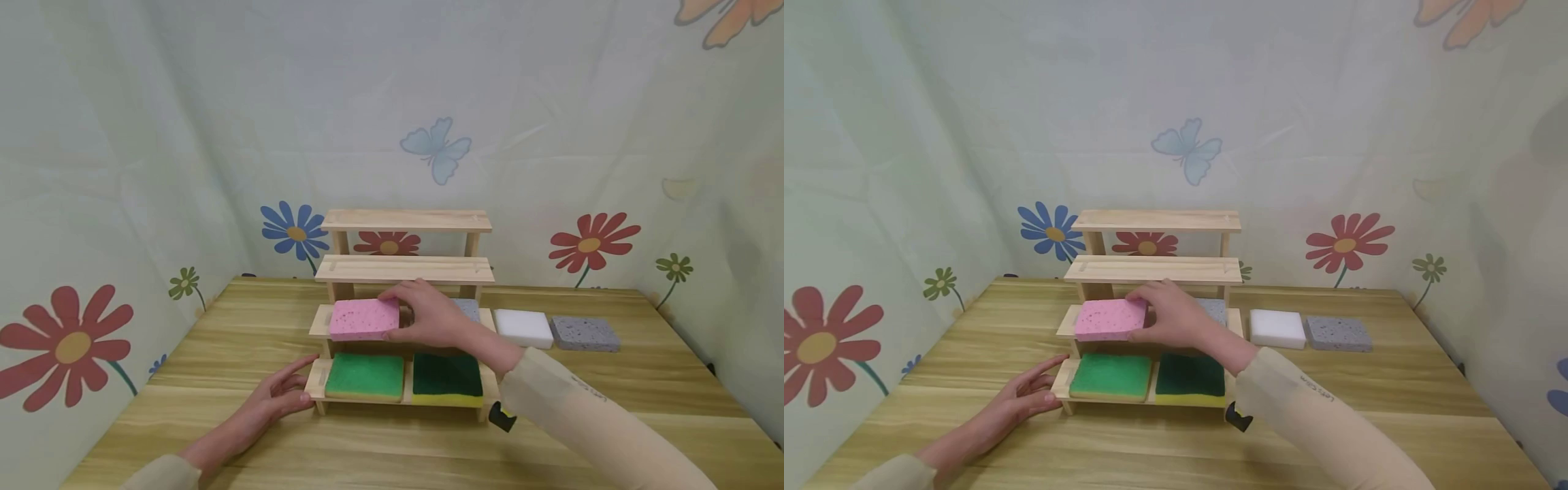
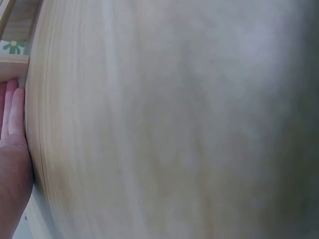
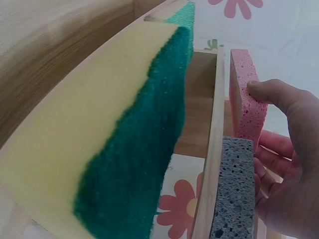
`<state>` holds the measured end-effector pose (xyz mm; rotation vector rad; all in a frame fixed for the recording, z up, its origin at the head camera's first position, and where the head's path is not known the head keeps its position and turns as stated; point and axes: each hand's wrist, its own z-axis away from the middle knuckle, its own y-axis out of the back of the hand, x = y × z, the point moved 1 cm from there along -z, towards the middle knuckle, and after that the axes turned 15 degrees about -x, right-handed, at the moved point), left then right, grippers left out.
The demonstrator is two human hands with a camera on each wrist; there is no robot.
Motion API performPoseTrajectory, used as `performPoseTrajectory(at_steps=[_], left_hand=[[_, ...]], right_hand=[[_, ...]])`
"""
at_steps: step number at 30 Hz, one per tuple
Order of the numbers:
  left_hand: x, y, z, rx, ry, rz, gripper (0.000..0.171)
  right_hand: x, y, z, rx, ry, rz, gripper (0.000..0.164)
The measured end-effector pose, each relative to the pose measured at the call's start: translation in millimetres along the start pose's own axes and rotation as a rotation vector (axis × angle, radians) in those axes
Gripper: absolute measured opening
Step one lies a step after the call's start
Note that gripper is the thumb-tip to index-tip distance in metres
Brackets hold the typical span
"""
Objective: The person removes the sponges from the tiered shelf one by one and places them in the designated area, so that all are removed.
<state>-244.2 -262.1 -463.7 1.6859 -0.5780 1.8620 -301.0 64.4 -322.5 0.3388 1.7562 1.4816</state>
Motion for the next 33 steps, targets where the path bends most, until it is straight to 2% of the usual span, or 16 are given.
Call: performPoseTrajectory(at_steps=[10, 27, 33], left_hand=[[-1.1, 0.7, -0.2, -0.006, -0.007, 0.005, 0.069], [-3.7, 2.9, -0.8, -0.015, -0.012, 0.009, 0.068], [-3.4, 2.5, -1.0, -0.016, -0.014, 0.011, 0.069]], right_hand=[[-4, 9, 11, 0.066, 0.083, -0.092, 0.061], [-2, 21, 46, 0.199, 0.087, -0.156, 0.061], [5, 22, 63, 0.215, 0.072, -0.160, 0.063]])
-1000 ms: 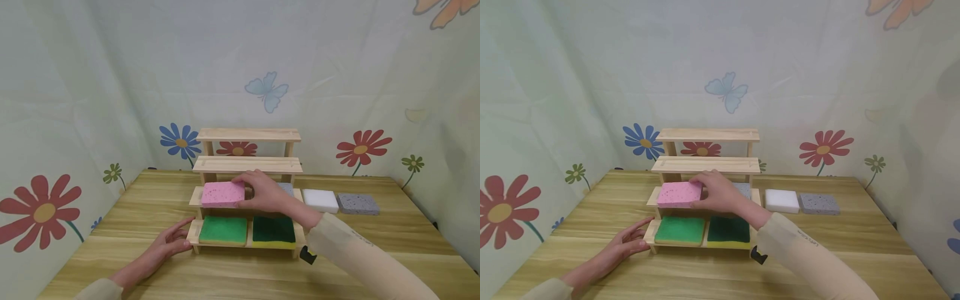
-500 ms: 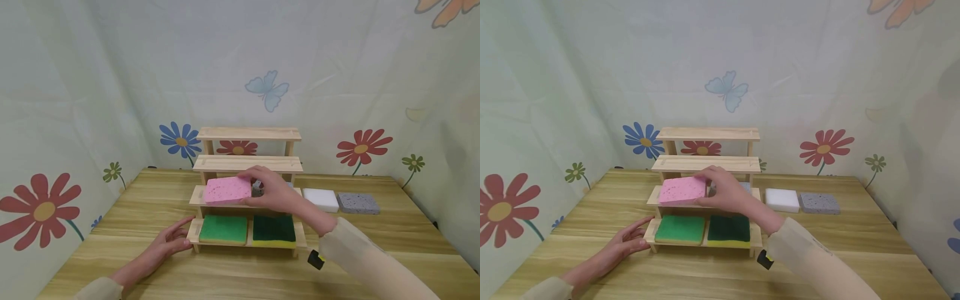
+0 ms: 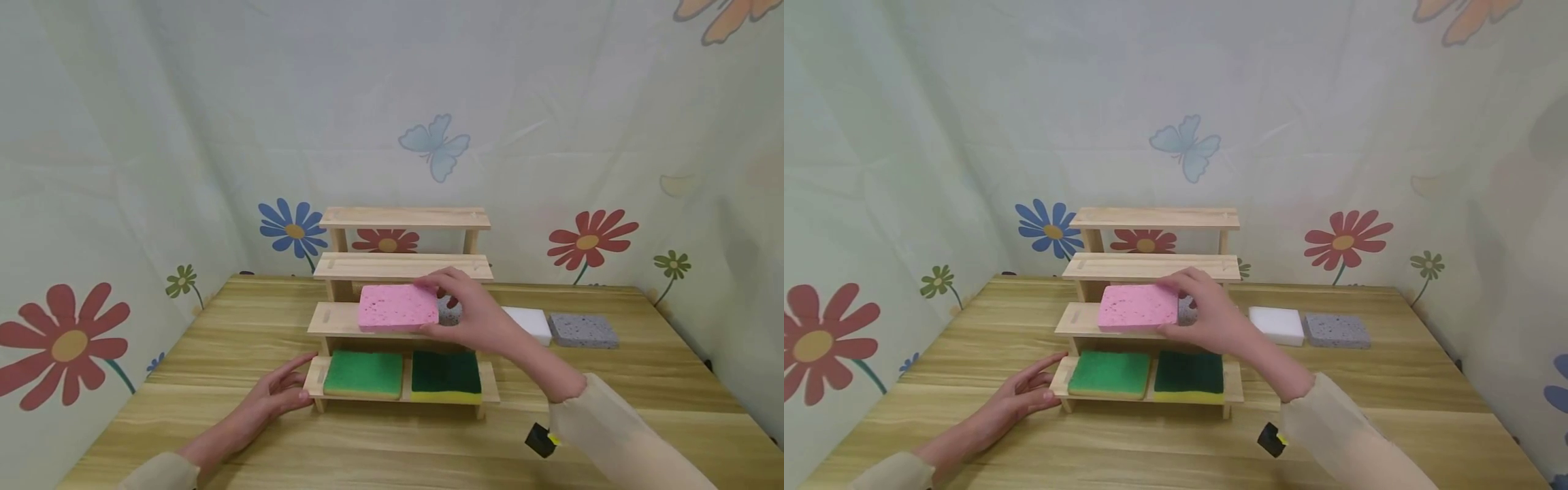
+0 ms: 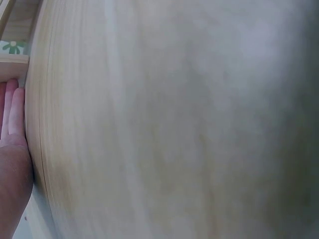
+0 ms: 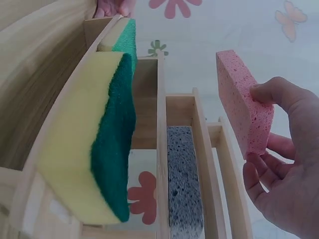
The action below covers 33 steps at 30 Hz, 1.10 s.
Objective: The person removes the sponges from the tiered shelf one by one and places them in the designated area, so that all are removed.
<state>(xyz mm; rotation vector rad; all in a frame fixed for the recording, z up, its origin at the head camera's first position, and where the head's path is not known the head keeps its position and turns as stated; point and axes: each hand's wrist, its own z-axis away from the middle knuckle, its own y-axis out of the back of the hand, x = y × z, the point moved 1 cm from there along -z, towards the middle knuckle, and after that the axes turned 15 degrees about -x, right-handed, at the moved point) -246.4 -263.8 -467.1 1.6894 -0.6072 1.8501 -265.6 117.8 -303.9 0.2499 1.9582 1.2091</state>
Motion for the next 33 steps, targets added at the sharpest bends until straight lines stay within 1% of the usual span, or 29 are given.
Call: performPoseTrajectory(at_steps=[7, 15, 19, 21, 24, 33], left_hand=[[1.1, -0.7, 0.5, -0.004, -0.010, 0.001, 0.069], [1.6, -0.7, 1.1, 0.001, -0.004, -0.005, 0.070], [0.9, -0.8, 1.0, 0.003, -0.009, -0.004, 0.070], [0.8, -0.8, 1.0, 0.003, -0.009, -0.005, 0.070], [0.9, -1.1, 1.1, 0.004, -0.007, -0.007, 0.069], [1.0, -1.4, 0.8, 0.010, 0.005, -0.008, 0.070]], right_hand=[[7, 7, 25, -0.007, -0.057, 0.004, 0.066], [19, 17, 55, 0.022, -0.071, 0.045, 0.070], [28, 21, 67, 0.043, -0.056, 0.059, 0.070], [33, 23, 74, 0.044, -0.066, 0.061, 0.069], [41, 25, 83, 0.043, -0.088, 0.064, 0.069], [61, 30, 113, 0.023, -0.196, 0.065, 0.068]])
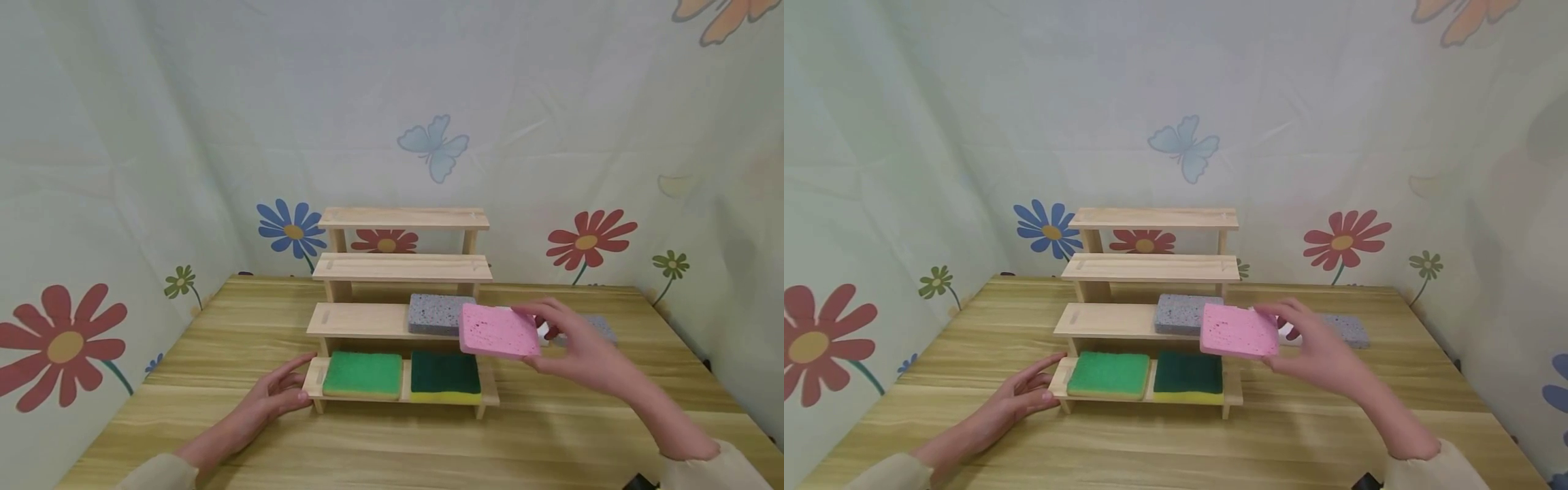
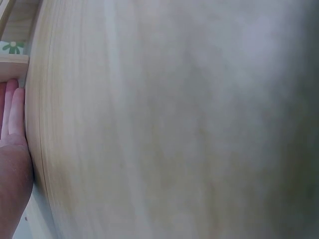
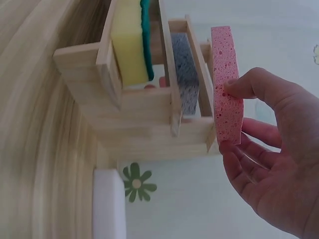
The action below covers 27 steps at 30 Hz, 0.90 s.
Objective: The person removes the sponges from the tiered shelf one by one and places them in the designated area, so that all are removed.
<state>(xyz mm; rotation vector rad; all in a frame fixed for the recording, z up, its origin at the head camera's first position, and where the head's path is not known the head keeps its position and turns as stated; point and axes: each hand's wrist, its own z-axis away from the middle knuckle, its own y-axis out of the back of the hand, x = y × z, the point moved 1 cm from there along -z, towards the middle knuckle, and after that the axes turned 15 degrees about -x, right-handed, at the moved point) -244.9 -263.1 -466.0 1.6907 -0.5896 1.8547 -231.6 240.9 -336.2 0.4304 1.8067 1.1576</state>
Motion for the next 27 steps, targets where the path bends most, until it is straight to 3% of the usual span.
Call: performPoseTrajectory(at_steps=[7, 13, 27], left_hand=[[0.9, -0.2, 0.8, -0.004, 0.001, 0.000, 0.069], [0.8, -0.1, 1.3, -0.010, -0.011, 0.000, 0.069], [0.7, 0.0, 1.0, -0.006, -0.005, -0.006, 0.069]], right_hand=[[21, -1, 21, -0.009, -0.027, 0.004, 0.064], [35, -2, 35, 0.012, -0.002, 0.004, 0.064], [54, -5, 43, -0.050, -0.056, 0.011, 0.066]])
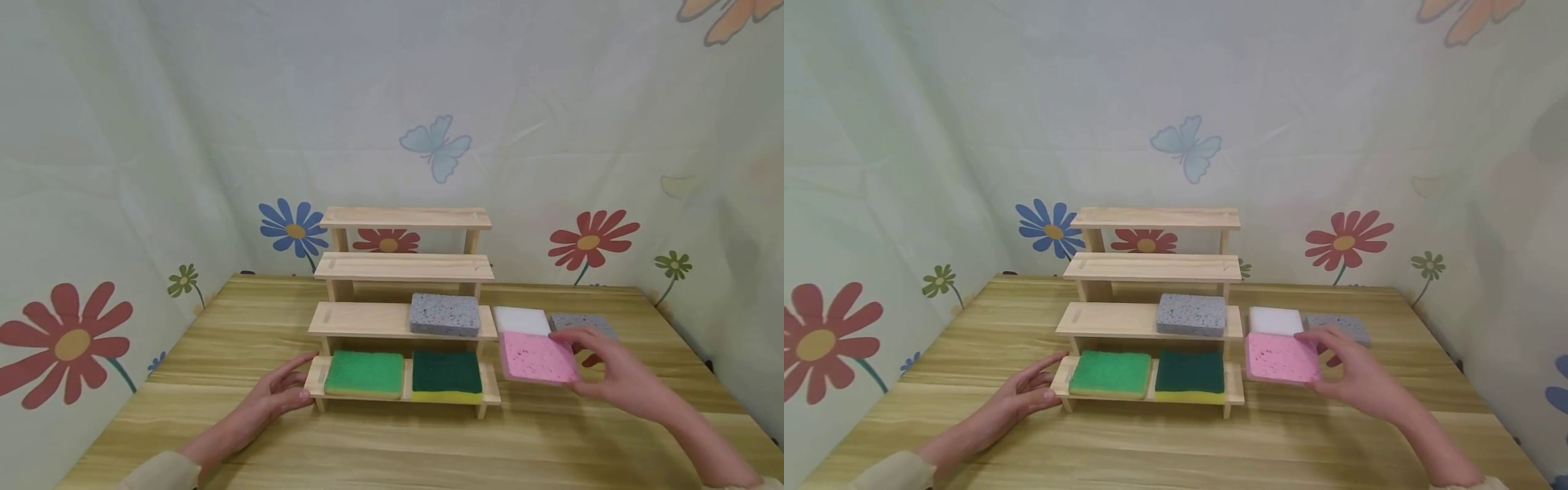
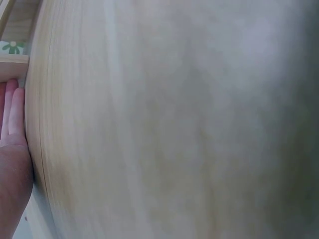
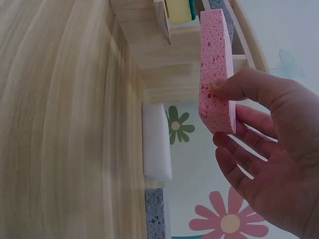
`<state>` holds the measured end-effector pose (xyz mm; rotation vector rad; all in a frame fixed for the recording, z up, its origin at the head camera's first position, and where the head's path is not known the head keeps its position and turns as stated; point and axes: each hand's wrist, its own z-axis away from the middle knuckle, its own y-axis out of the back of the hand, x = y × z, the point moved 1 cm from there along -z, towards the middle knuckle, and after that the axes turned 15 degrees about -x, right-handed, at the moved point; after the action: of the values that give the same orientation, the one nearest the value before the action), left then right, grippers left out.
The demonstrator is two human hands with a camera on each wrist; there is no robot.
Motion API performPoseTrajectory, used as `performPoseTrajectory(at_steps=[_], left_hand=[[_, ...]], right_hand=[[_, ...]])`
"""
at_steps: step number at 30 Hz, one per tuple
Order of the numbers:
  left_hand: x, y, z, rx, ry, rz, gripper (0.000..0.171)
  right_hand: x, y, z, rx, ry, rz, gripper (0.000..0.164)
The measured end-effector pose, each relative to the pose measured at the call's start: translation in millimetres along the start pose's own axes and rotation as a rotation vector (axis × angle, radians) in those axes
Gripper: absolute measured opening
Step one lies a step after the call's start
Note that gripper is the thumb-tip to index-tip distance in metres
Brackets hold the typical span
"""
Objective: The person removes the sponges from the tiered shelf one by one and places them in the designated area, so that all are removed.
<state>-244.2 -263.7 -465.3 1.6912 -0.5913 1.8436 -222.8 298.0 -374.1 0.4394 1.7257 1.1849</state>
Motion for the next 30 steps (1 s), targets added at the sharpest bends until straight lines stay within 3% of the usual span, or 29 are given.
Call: performPoseTrajectory(at_steps=[12, 30], left_hand=[[-0.9, 0.1, -0.1, 0.007, 0.006, 0.010, 0.070], [-0.8, 0.0, -0.9, 0.002, -0.001, 0.005, 0.069]], right_hand=[[19, -15, -7, -0.101, -0.074, -0.021, 0.063], [39, -28, -11, -0.226, -0.112, -0.059, 0.064]])
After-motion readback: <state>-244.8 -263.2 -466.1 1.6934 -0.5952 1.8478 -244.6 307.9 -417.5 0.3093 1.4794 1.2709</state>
